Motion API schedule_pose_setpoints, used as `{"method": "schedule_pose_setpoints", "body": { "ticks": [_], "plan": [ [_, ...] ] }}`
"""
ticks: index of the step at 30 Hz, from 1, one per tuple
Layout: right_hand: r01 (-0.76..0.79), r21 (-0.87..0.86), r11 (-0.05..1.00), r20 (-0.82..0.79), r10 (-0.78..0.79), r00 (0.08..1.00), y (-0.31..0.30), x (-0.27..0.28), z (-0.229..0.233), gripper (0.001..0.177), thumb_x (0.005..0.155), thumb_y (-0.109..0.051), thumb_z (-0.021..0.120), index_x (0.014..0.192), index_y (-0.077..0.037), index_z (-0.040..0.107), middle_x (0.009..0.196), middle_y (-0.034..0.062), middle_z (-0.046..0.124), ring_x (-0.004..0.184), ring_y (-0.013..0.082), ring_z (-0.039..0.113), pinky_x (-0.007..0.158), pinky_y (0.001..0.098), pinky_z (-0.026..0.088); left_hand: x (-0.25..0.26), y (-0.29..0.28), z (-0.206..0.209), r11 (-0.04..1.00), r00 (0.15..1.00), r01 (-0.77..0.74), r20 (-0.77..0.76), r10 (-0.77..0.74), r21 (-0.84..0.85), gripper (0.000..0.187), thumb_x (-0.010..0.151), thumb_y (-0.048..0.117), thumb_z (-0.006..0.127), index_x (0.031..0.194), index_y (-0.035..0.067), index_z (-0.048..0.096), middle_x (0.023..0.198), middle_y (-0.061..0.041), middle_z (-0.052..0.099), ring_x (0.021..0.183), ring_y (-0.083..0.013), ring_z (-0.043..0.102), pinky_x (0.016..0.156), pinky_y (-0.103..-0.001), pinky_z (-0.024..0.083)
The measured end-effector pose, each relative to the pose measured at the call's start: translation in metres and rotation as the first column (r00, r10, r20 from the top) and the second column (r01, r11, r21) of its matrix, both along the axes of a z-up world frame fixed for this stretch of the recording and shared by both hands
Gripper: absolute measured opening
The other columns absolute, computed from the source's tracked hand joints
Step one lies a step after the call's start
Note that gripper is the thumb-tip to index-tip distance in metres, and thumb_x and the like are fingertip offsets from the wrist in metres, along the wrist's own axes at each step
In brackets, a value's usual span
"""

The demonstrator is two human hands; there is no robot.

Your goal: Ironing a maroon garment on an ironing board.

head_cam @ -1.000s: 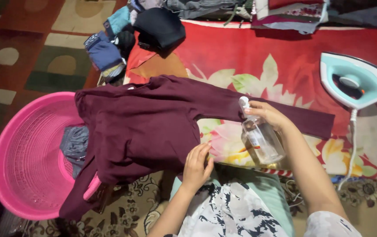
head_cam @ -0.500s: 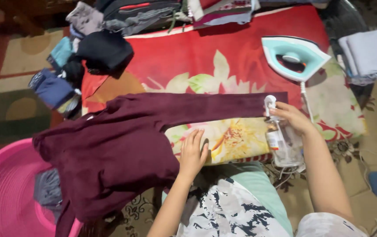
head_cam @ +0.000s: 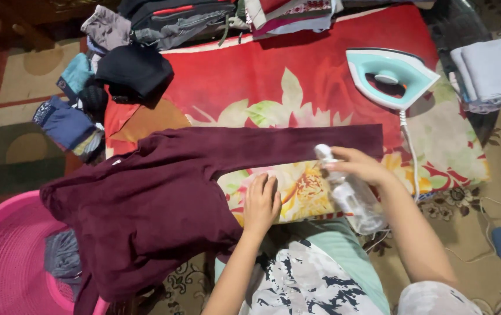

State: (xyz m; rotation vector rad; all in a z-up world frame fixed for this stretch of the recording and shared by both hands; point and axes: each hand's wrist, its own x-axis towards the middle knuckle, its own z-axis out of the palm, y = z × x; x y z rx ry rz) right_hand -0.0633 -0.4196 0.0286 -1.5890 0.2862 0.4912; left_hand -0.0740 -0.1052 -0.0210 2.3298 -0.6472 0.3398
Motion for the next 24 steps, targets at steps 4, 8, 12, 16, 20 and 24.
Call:
{"method": "schedule_pose_setpoints", "body": {
  "ticks": [4, 8, 12, 16, 20, 24],
  "plan": [
    [-0.14, -0.089, 0.986, 0.144, 0.152, 0.978, 0.031, 0.039, 0.005, 0.053, 0.089, -0.028, 0.075, 0.133, -0.001, 0.063, 0.116, 0.01, 0.072, 0.103, 0.0155, 0.066, 0.088, 0.0312, 0.053, -0.001, 0.001, -0.003, 1.0, 1.0, -0.008, -0.005, 0.008, -0.01, 0.039, 0.086, 0.015, 0.071, 0.123, 0.005, 0.065, 0.134, -0.019, 0.059, 0.128, -0.0388, 0.056, 0.106, -0.05, 0.046],
    [0.086, -0.253, 0.964, 0.499, 0.054, 0.865, 0.016, 0.094, 0.025, 0.057, 0.086, -0.024, 0.072, 0.138, -0.005, 0.054, 0.117, 0.0044, 0.065, 0.1, 0.0131, 0.063, 0.084, 0.03, 0.052, -0.001, 0.003, -0.002, 1.0, 1.0, 0.003, -0.004, -0.003, -0.031, 0.038, 0.086, 0.015, 0.071, 0.122, 0.004, 0.065, 0.134, -0.02, 0.059, 0.128, -0.0398, 0.055, 0.107, -0.05, 0.045],
    [0.513, -0.179, 0.839, 0.767, -0.208, 0.608, -0.007, 0.155, 0.046, 0.058, 0.098, -0.015, 0.08, 0.145, -0.005, 0.048, 0.124, 0.0072, 0.065, 0.11, 0.0157, 0.065, 0.097, 0.0327, 0.055, -0.003, 0.002, 0.001, 0.999, 1.0, -0.001, 0.007, 0.001, -0.039, 0.037, 0.087, 0.015, 0.071, 0.122, 0.003, 0.065, 0.135, -0.02, 0.059, 0.128, -0.0394, 0.056, 0.107, -0.05, 0.046],
    [0.554, -0.2, 0.808, 0.899, -0.073, 0.432, -0.03, 0.211, 0.027, 0.061, 0.103, -0.009, 0.083, 0.151, -0.004, 0.045, 0.139, 0.0139, 0.064, 0.132, 0.0249, 0.064, 0.113, 0.0385, 0.052, -0.002, 0.002, 0.004, 0.999, 1.0, -0.002, -0.013, 0.001, -0.034, 0.036, 0.087, 0.015, 0.07, 0.121, 0.003, 0.065, 0.134, -0.02, 0.059, 0.128, -0.0395, 0.056, 0.107, -0.05, 0.046],
    [0.517, -0.31, 0.798, 0.92, 0.114, 0.376, -0.038, 0.192, 0.03, 0.09, 0.089, -0.001, 0.082, 0.16, 0.005, 0.027, 0.153, 0.0291, 0.046, 0.14, 0.0393, 0.05, 0.114, 0.0467, 0.041, -0.002, 0.002, 0.003, 0.999, 1.0, 0.0, -0.005, 0.0, -0.044, 0.036, 0.087, 0.014, 0.07, 0.121, 0.003, 0.065, 0.134, -0.021, 0.059, 0.128, -0.0398, 0.056, 0.108, -0.05, 0.045],
    [0.681, -0.382, 0.625, 0.863, -0.024, 0.505, -0.065, 0.133, 0.008, 0.038, 0.105, -0.009, 0.069, 0.138, 0.0, 0.051, 0.133, 0.0216, 0.061, 0.124, 0.037, 0.061, 0.105, 0.047, 0.049, -0.001, 0.001, 0.003, 0.999, 1.0, -0.014, -0.003, 0.014, -0.033, 0.036, 0.086, 0.015, 0.071, 0.12, 0.004, 0.066, 0.133, -0.02, 0.06, 0.127, -0.0389, 0.057, 0.108, -0.049, 0.045]
  ]
}}
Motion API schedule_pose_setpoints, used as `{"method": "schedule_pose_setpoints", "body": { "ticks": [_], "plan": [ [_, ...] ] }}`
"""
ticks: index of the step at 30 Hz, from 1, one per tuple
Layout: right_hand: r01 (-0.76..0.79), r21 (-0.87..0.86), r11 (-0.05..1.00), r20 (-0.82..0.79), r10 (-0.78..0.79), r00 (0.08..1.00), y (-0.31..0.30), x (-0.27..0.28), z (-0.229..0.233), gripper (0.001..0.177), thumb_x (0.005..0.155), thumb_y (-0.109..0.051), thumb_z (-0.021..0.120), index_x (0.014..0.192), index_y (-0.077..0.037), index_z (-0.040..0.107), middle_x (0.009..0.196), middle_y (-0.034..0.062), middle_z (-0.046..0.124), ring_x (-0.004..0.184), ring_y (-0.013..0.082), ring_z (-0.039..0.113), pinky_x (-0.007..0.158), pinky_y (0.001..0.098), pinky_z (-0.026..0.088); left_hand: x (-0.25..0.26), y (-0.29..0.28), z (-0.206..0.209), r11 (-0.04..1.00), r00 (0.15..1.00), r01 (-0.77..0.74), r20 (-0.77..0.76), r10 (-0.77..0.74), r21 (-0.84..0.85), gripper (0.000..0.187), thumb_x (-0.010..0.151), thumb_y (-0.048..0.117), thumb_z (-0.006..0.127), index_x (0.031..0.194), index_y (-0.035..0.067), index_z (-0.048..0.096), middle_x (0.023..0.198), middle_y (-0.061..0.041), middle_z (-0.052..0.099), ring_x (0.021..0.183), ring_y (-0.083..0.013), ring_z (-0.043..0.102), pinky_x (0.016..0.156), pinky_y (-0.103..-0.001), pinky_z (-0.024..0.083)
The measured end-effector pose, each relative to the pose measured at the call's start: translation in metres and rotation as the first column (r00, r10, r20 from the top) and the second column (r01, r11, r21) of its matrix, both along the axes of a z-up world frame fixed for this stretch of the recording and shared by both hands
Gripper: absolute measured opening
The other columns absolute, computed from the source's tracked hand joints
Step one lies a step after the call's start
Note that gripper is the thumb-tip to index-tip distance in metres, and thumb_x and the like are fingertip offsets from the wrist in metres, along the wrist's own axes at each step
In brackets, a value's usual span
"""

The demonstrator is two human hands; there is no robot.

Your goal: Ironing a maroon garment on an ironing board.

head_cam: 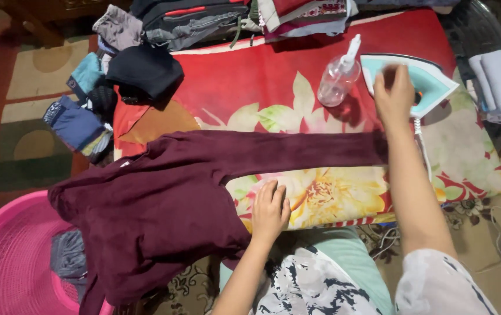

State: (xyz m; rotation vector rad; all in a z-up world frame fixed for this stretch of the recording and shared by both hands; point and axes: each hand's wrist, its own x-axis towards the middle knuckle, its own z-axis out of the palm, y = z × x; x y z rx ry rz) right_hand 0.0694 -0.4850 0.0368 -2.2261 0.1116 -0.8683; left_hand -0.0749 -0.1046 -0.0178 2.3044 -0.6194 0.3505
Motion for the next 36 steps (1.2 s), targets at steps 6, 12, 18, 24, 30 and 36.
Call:
{"method": "schedule_pose_setpoints", "body": {
  "ticks": [6, 12, 18, 24, 30, 36],
  "plan": [
    [0.079, -0.618, 0.783, -0.373, -0.379, 0.847, -0.031, -0.072, -0.044, 0.026, 0.09, -0.012, 0.063, 0.115, -0.004, 0.067, 0.104, 0.0211, 0.068, 0.095, 0.0405, 0.067, 0.079, 0.0522, 0.054, 0.015, -0.014, 0.001, 0.998, 0.999, 0.042, -0.031, -0.043, -0.038, 0.033, 0.088, 0.014, 0.071, 0.119, 0.005, 0.067, 0.124, -0.015, 0.063, 0.118, -0.0348, 0.061, 0.101, -0.047, 0.046],
    [0.135, -0.789, 0.599, -0.135, -0.384, 0.913, -0.026, -0.073, -0.021, 0.014, 0.1, -0.009, 0.058, 0.111, -0.004, 0.064, 0.107, 0.0184, 0.068, 0.1, 0.0365, 0.069, 0.083, 0.0483, 0.054, 0.075, -0.029, 0.035, 0.993, 0.99, 0.111, 0.094, -0.107, -0.039, 0.032, 0.09, 0.014, 0.07, 0.12, 0.006, 0.065, 0.121, -0.014, 0.065, 0.115, -0.0332, 0.061, 0.102, -0.047, 0.047],
    [-0.065, -0.747, 0.662, -0.284, -0.229, 0.931, -0.088, -0.034, -0.06, 0.032, 0.096, -0.006, 0.06, 0.127, 0.001, 0.064, 0.104, 0.0216, 0.068, 0.091, 0.0392, 0.069, 0.079, 0.0501, 0.054, 0.178, -0.029, 0.012, 0.96, 0.991, 0.124, 0.025, -0.135, 0.252, 0.019, 0.09, 0.012, 0.068, 0.108, 0.009, 0.073, 0.103, -0.013, 0.071, 0.101, -0.0345, 0.066, 0.094, -0.048, 0.049],
    [-0.076, -0.666, 0.742, -0.485, -0.353, 0.8, -0.067, -0.075, 0.055, 0.041, 0.084, -0.032, 0.078, 0.118, -0.013, 0.065, 0.098, 0.0165, 0.074, 0.092, 0.0387, 0.072, 0.077, 0.0517, 0.055, 0.247, -0.02, -0.002, 0.891, 0.941, 0.304, -0.251, -0.226, 0.336, 0.028, 0.081, 0.035, 0.079, 0.095, 0.011, 0.078, 0.097, -0.012, 0.073, 0.094, -0.0331, 0.07, 0.084, -0.046, 0.054],
    [-0.503, -0.506, 0.7, -0.818, -0.206, 0.537, 0.002, -0.097, 0.077, 0.038, 0.078, -0.042, 0.076, 0.111, -0.027, 0.066, 0.091, 0.0081, 0.076, 0.084, 0.032, 0.075, 0.073, 0.0488, 0.059, 0.28, -0.031, -0.041, 0.752, 0.742, 0.587, -0.572, -0.35, 0.301, 0.04, 0.072, 0.045, 0.085, 0.094, 0.012, 0.077, 0.091, -0.011, 0.076, 0.087, -0.0301, 0.073, 0.077, -0.042, 0.056],
    [-0.464, -0.523, 0.715, -0.765, -0.153, 0.625, 0.025, -0.076, 0.063, 0.033, 0.08, -0.041, 0.074, 0.107, -0.023, 0.067, 0.087, 0.0101, 0.075, 0.082, 0.033, 0.075, 0.072, 0.0498, 0.058, 0.291, -0.017, -0.039, 0.717, 0.665, 0.662, -0.612, -0.428, 0.217, 0.037, 0.074, 0.04, 0.084, 0.09, 0.009, 0.073, 0.085, -0.011, 0.074, 0.082, -0.0284, 0.07, 0.073, -0.042, 0.054]
  ]
}}
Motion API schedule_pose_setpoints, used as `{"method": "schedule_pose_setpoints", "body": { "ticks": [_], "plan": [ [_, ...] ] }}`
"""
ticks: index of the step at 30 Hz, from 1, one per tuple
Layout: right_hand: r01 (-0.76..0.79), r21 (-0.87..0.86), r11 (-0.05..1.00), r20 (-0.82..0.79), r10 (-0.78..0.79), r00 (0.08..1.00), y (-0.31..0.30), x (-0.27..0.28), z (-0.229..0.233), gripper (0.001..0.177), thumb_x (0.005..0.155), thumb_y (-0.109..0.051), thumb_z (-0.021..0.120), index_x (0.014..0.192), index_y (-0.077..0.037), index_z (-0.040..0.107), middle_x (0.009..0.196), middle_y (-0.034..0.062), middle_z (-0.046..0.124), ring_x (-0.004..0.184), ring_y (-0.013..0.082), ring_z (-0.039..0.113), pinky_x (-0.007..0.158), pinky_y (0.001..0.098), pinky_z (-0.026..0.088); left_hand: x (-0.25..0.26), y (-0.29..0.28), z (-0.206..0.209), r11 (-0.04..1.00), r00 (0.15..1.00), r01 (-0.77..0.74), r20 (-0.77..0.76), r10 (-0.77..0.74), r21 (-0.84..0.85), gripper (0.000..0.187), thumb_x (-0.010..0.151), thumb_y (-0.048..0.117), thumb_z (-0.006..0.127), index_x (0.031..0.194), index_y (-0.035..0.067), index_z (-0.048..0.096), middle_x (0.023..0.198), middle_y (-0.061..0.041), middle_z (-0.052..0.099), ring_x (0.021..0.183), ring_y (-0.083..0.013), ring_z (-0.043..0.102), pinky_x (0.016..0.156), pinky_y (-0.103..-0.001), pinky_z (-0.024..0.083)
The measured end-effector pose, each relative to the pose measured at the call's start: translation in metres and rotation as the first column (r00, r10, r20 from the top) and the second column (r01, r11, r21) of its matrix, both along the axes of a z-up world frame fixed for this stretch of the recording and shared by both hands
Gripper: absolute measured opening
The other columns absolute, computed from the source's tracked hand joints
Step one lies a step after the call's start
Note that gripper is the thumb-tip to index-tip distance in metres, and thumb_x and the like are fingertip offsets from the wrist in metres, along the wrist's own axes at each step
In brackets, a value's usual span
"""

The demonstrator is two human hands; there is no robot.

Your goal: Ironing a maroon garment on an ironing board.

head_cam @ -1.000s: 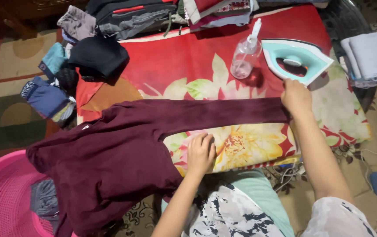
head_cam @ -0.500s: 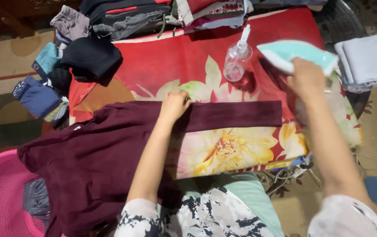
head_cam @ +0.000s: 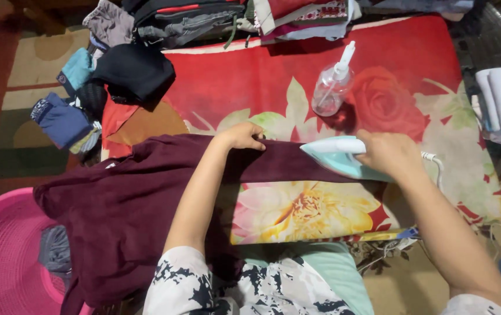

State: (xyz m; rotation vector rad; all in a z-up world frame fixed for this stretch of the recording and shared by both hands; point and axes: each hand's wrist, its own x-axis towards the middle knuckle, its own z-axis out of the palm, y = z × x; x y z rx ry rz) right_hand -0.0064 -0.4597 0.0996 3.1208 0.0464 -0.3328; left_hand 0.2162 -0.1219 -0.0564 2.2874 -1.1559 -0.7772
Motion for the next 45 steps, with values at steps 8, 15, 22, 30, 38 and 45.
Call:
{"method": "schedule_pose_setpoints", "body": {
  "ticks": [8, 15, 22, 30, 38, 45],
  "plan": [
    [-0.212, 0.021, 0.977, -0.076, 0.213, 0.974, 0.049, 0.018, 0.003, 0.031, 0.078, -0.038, 0.072, 0.104, -0.023, 0.066, 0.083, 0.0092, 0.075, 0.079, 0.0322, 0.075, 0.069, 0.0495, 0.058, 0.024, 0.017, -0.021, 0.998, 0.988, 0.053, -0.145, -0.046, 0.045, 0.036, 0.08, 0.04, 0.08, 0.094, 0.008, 0.074, 0.083, -0.01, 0.073, 0.081, -0.0248, 0.069, 0.076, -0.039, 0.053],
    [-0.256, 0.088, 0.963, -0.026, 0.259, 0.965, 0.096, 0.034, 0.013, 0.033, 0.074, -0.036, 0.078, 0.1, -0.019, 0.066, 0.083, 0.0116, 0.075, 0.08, 0.0338, 0.074, 0.068, 0.0505, 0.058, 0.038, 0.044, -0.003, 0.984, 0.977, 0.057, -0.214, -0.02, 0.168, 0.038, 0.081, 0.04, 0.08, 0.103, 0.01, 0.077, 0.09, -0.008, 0.077, 0.083, -0.0213, 0.071, 0.077, -0.036, 0.055],
    [-0.215, 0.108, 0.971, 0.092, 0.206, 0.974, 0.142, 0.053, -0.001, 0.035, 0.078, -0.034, 0.079, 0.103, -0.014, 0.065, 0.085, 0.014, 0.075, 0.082, 0.0349, 0.074, 0.07, 0.0496, 0.058, 0.058, 0.087, -0.013, 0.971, 0.974, -0.007, -0.218, 0.06, 0.237, 0.041, 0.079, 0.04, 0.08, 0.108, 0.011, 0.079, 0.094, -0.008, 0.08, 0.085, -0.0212, 0.073, 0.079, -0.035, 0.056],
    [-0.249, 0.197, 0.948, 0.101, 0.233, 0.967, 0.193, 0.067, -0.008, 0.037, 0.076, -0.033, 0.08, 0.101, -0.011, 0.064, 0.085, 0.0145, 0.074, 0.079, 0.0356, 0.073, 0.068, 0.0495, 0.058, 0.079, 0.155, -0.011, 0.938, 0.986, -0.087, -0.104, 0.129, 0.336, 0.049, 0.076, 0.045, 0.084, 0.109, 0.009, 0.077, 0.097, -0.009, 0.076, 0.089, -0.0231, 0.071, 0.08, -0.037, 0.055],
    [-0.294, 0.196, 0.935, 0.101, 0.279, 0.955, 0.238, 0.085, -0.012, 0.034, 0.075, -0.032, 0.08, 0.098, -0.011, 0.064, 0.079, 0.0143, 0.073, 0.08, 0.0343, 0.073, 0.068, 0.0495, 0.056, 0.067, 0.198, 0.018, 0.941, 0.947, -0.283, -0.097, 0.305, 0.187, 0.047, 0.077, 0.049, 0.083, 0.1, 0.008, 0.079, 0.09, -0.011, 0.078, 0.083, -0.022, 0.071, 0.078, -0.036, 0.055],
    [-0.285, 0.188, 0.94, 0.142, 0.261, 0.955, 0.27, 0.102, -0.015, 0.03, 0.078, -0.031, 0.078, 0.099, -0.013, 0.067, 0.079, 0.0153, 0.073, 0.077, 0.0355, 0.072, 0.068, 0.0493, 0.057, 0.059, 0.227, 0.025, 0.91, 0.912, -0.41, 0.031, 0.409, 0.06, 0.042, 0.083, 0.046, 0.076, 0.098, 0.007, 0.076, 0.088, -0.013, 0.075, 0.081, -0.0274, 0.071, 0.075, -0.041, 0.055]
  ]
}}
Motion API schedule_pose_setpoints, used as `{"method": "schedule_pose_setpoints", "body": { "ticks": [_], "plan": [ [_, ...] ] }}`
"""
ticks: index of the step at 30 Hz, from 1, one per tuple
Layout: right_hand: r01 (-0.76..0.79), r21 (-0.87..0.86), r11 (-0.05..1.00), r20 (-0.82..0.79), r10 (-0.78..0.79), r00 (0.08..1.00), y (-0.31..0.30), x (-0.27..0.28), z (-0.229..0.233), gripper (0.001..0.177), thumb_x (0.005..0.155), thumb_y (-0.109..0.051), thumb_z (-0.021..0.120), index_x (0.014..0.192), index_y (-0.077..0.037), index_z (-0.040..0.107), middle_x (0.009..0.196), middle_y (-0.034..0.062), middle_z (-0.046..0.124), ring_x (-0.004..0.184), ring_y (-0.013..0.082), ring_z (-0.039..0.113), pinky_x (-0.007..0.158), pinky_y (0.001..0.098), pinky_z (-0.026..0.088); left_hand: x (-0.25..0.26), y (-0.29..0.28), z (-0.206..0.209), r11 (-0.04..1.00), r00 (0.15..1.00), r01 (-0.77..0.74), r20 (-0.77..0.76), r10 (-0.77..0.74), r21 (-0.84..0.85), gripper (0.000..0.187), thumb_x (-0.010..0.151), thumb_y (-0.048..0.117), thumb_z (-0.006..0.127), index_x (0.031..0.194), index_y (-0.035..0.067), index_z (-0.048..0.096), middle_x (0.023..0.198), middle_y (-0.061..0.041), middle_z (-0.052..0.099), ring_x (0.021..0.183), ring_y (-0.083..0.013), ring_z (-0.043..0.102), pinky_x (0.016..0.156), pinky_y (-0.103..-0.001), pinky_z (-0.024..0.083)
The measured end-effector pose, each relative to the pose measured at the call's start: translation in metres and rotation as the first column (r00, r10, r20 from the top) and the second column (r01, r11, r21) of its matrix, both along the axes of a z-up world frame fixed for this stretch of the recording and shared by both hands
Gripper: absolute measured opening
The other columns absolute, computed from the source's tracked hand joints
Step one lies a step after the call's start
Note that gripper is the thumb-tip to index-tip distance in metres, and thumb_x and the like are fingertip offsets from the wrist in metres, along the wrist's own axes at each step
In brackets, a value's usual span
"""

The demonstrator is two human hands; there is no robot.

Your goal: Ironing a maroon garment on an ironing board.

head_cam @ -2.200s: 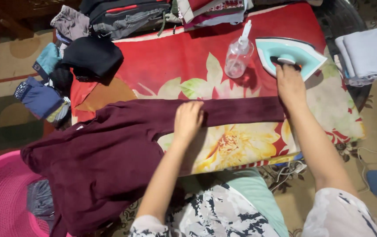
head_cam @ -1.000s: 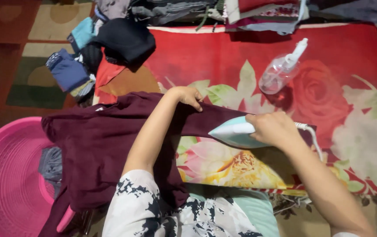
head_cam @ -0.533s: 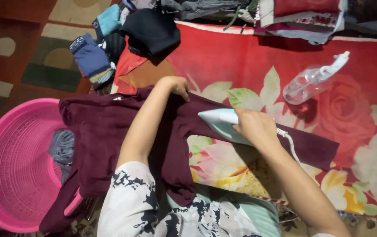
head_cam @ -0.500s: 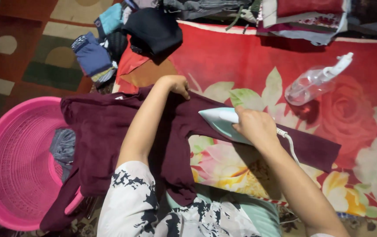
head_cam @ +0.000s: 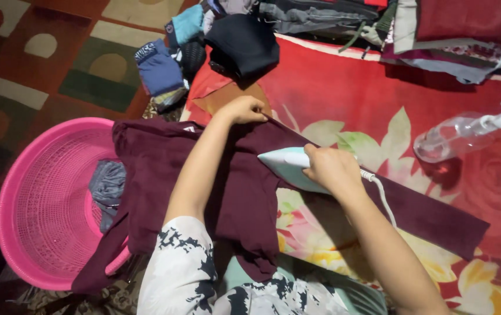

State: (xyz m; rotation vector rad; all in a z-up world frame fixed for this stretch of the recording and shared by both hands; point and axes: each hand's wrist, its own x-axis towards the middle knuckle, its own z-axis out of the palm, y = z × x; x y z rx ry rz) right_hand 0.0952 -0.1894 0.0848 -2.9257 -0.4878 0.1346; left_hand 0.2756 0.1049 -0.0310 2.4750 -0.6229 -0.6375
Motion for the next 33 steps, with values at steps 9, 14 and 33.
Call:
{"method": "schedule_pose_setpoints", "body": {
  "ticks": [9, 14, 33],
  "plan": [
    [0.082, 0.046, 0.996, 0.05, -0.084, 0.995, 0.045, 0.026, -0.009, 0.033, 0.078, -0.031, 0.079, 0.1, -0.01, 0.066, 0.078, 0.0161, 0.073, 0.073, 0.0375, 0.072, 0.065, 0.0499, 0.057, -0.01, 0.046, 0.008, 0.993, 0.992, -0.095, -0.082, 0.1, 0.064, 0.039, 0.084, 0.045, 0.078, 0.098, 0.008, 0.076, 0.093, -0.011, 0.076, 0.088, -0.0266, 0.071, 0.082, -0.039, 0.054],
    [-0.043, 0.053, 0.998, 0.152, 0.034, 0.988, 0.063, 0.037, -0.011, 0.024, 0.081, -0.026, 0.077, 0.097, -0.011, 0.066, 0.078, 0.0139, 0.073, 0.074, 0.0346, 0.073, 0.067, 0.0481, 0.058, -0.017, 0.058, 0.0, 0.972, 0.986, -0.161, -0.063, 0.152, -0.172, 0.022, 0.083, 0.02, 0.074, 0.101, 0.008, 0.071, 0.092, -0.008, 0.077, 0.087, -0.0236, 0.073, 0.079, -0.037, 0.057],
    [0.018, 0.053, 0.998, 0.054, -0.021, 0.998, 0.056, 0.045, -0.025, 0.028, 0.079, -0.025, 0.078, 0.097, -0.005, 0.07, 0.086, 0.0212, 0.074, 0.081, 0.0388, 0.074, 0.074, 0.0498, 0.058, -0.253, -0.076, 0.071, 0.768, 0.733, -0.437, 0.309, 0.606, -0.469, 0.028, 0.083, 0.024, 0.075, 0.1, 0.004, 0.062, 0.091, -0.015, 0.066, 0.084, -0.0327, 0.067, 0.073, -0.043, 0.054]
  ]
}}
